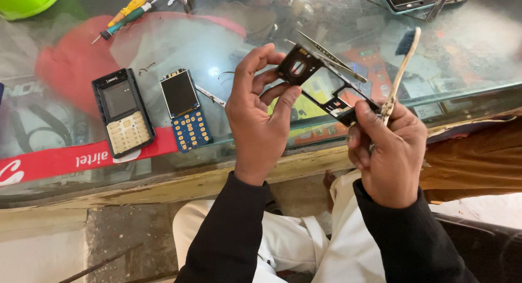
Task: The person cleans the inside of a phone housing with a toothbrush, then assembles a feature phone by placing the motherboard into the housing and snapping the front cover on. The person presses the keypad buttons to test the assembly.
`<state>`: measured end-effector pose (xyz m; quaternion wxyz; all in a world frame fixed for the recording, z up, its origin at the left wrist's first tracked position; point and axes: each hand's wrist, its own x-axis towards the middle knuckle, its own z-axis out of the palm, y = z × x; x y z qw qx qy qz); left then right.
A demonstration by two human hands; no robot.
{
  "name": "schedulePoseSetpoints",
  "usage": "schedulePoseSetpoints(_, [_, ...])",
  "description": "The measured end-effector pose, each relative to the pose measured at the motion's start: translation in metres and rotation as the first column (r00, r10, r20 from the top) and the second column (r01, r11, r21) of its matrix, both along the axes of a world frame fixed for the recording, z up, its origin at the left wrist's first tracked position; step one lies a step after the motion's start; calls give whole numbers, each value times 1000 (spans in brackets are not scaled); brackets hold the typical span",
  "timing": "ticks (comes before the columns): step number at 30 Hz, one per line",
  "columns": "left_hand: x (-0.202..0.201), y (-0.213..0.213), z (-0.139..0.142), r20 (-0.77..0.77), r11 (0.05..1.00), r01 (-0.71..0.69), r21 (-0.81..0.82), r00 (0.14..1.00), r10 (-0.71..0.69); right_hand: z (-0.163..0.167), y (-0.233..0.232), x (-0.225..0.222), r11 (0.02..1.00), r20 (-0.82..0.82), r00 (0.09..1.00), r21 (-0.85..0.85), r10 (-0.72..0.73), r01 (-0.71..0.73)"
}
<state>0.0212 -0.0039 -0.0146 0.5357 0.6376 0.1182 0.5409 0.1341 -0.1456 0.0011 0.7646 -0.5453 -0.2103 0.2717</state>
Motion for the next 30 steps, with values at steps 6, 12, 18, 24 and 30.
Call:
schedulePoseSetpoints(6, [-1,-1,8,-52,994,80,-80,995,-84,-16,-4,-11,970,-397,885,77,242,-230])
schedulePoseSetpoints(12, [-7,-12,20,-43,991,85,-99,995,-90,-20,-7,-21,954,-298,908,147,295,-262])
schedulePoseSetpoints(18, [-58,-70,-7,45,926,-78,-368,994,102,-2,-6,-20,985,325,945,-173,42,15])
schedulePoseSetpoints(24, [-95,-143,-104,-242,715,-108,-691,966,-88,13,20,-12,942,977,209,-104,37,319])
schedulePoseSetpoints(30, [-123,-152,-221,-251,555,-92,-827,943,-218,29,69,-7,912,987,86,-158,135,378])
